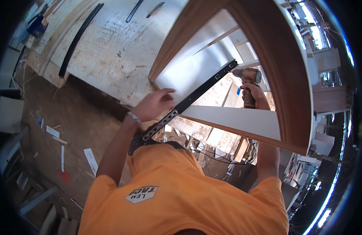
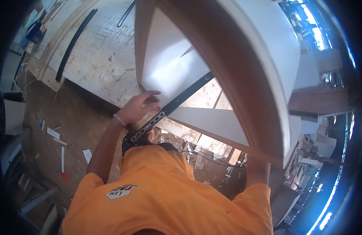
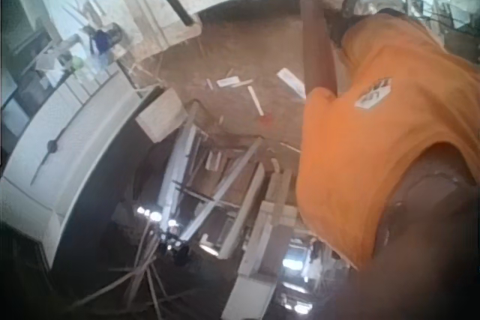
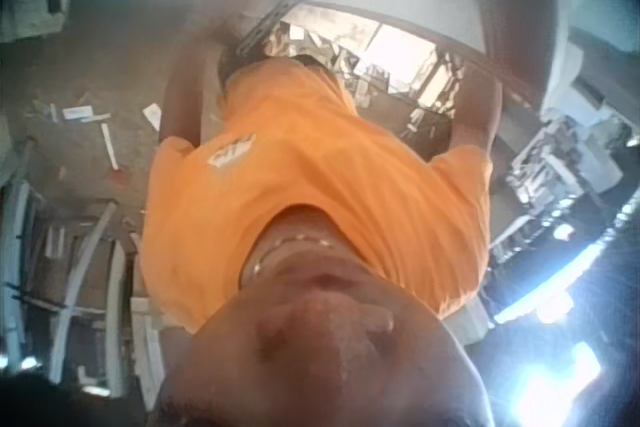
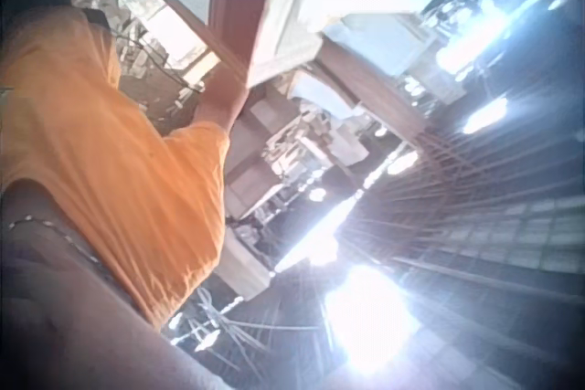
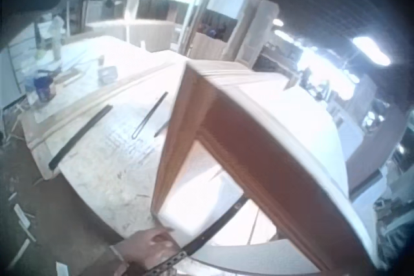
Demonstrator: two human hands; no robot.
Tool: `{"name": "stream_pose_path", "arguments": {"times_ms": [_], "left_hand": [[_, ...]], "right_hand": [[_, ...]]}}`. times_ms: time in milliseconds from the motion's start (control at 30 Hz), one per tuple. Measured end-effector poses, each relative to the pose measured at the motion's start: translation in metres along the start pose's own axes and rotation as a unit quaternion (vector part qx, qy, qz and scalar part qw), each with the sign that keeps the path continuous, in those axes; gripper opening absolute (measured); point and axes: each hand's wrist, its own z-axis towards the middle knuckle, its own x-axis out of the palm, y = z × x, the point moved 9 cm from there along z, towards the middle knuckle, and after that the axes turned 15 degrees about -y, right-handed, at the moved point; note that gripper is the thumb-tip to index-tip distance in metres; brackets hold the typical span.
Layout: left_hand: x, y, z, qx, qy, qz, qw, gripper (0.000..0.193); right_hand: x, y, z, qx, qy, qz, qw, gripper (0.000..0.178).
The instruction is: The person retrieves metal drawer slides from a cabinet, positions one on the side of a wooden drawer box, and attaches it using a power drill.
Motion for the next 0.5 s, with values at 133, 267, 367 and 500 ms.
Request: {"name": "stream_pose_path", "arguments": {"times_ms": [133, 267, 367, 500], "left_hand": [[0.048, -0.009, 0.013, 0.182, -0.048, 0.138, 0.972, 0.052], [0.069, 0.006, 0.009, 0.23, -0.079, 0.23, 0.942, 0.049], [0.073, 0.011, 0.01, 0.237, -0.057, 0.241, 0.94, 0.054], [0.072, 0.009, 0.018, 0.203, -0.025, 0.263, 0.943, 0.061]], "right_hand": [[0.01, 0.011, -0.004, 0.011, -0.009, -0.036, 0.999, 0.019], [0.022, 0.021, 0.001, -0.022, -0.021, -0.049, 0.998, 0.021], [0.025, 0.032, -0.014, -0.043, -0.022, -0.05, 0.998, 0.022], [0.022, 0.036, -0.006, -0.042, -0.021, -0.083, 0.995, 0.02]]}}
